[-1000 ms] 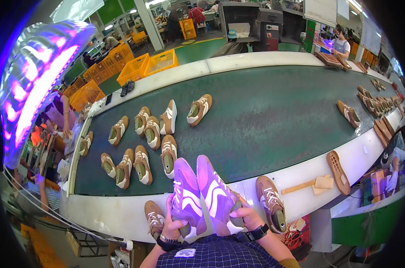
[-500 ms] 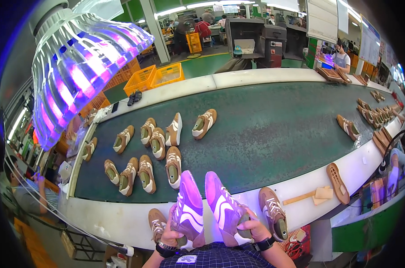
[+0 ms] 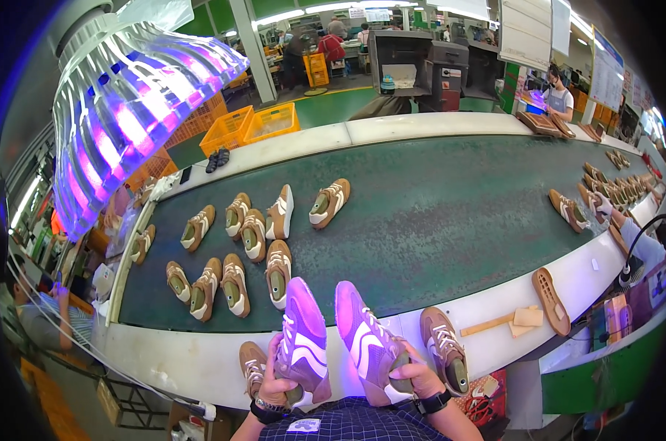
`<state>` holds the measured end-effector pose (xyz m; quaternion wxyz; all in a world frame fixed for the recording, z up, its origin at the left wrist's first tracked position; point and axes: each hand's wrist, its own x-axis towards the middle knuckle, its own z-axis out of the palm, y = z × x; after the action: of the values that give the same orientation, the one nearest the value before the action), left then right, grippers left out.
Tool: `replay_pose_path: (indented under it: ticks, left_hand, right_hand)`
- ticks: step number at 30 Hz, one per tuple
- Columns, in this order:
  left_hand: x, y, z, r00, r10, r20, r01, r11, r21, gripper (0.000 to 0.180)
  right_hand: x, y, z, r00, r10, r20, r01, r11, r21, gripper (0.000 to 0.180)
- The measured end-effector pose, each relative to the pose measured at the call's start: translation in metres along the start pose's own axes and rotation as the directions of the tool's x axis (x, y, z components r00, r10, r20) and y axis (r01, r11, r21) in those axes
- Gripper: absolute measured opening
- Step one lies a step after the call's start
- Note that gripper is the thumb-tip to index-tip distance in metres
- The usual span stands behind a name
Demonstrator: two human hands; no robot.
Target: Inspecting and marking shoes on a factory production line.
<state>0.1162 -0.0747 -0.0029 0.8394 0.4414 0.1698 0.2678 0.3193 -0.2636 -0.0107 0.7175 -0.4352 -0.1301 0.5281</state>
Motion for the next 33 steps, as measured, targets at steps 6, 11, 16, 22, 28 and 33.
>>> replay_pose_path:
  ticks: [6, 11, 16, 22, 28, 33]
  left_hand:
    - [0.006, -0.012, -0.004, 0.863, 0.489, 0.128, -0.371, 0.44, 0.818, 0.082]
    - [0.006, -0.012, 0.003, 0.755, 0.59, 0.285, -0.399, 0.069, 0.914, 0.08]
    - [0.004, -0.018, 0.002, 0.735, 0.598, 0.318, -0.384, -0.018, 0.923, 0.074]
    - [0.002, -0.02, 0.005, 0.732, 0.598, 0.327, -0.409, 0.001, 0.913, 0.071]
    - [0.004, -0.022, 0.003, 0.884, 0.462, 0.074, -0.355, 0.559, 0.749, 0.078]
    - [0.001, -0.013, 0.005, 0.998, 0.048, -0.045, -0.042, 0.992, 0.117, 0.086]
  right_hand:
    - [-0.006, 0.013, -0.026, 0.998, -0.002, -0.063, -0.011, 0.977, -0.212, 0.072]
    - [-0.011, 0.019, -0.036, 0.986, -0.009, -0.164, -0.014, 0.99, -0.138, 0.067]
    - [-0.011, 0.013, -0.031, 0.982, -0.034, -0.186, 0.024, 0.998, -0.056, 0.068]
    - [-0.014, 0.013, -0.035, 0.985, -0.044, -0.166, 0.044, 0.999, 0.0, 0.073]
    - [-0.018, 0.001, -0.021, 0.989, -0.063, -0.131, 0.059, 0.998, -0.033, 0.08]
    - [-0.018, -0.008, -0.016, 0.999, -0.034, 0.007, 0.034, 0.997, -0.069, 0.087]
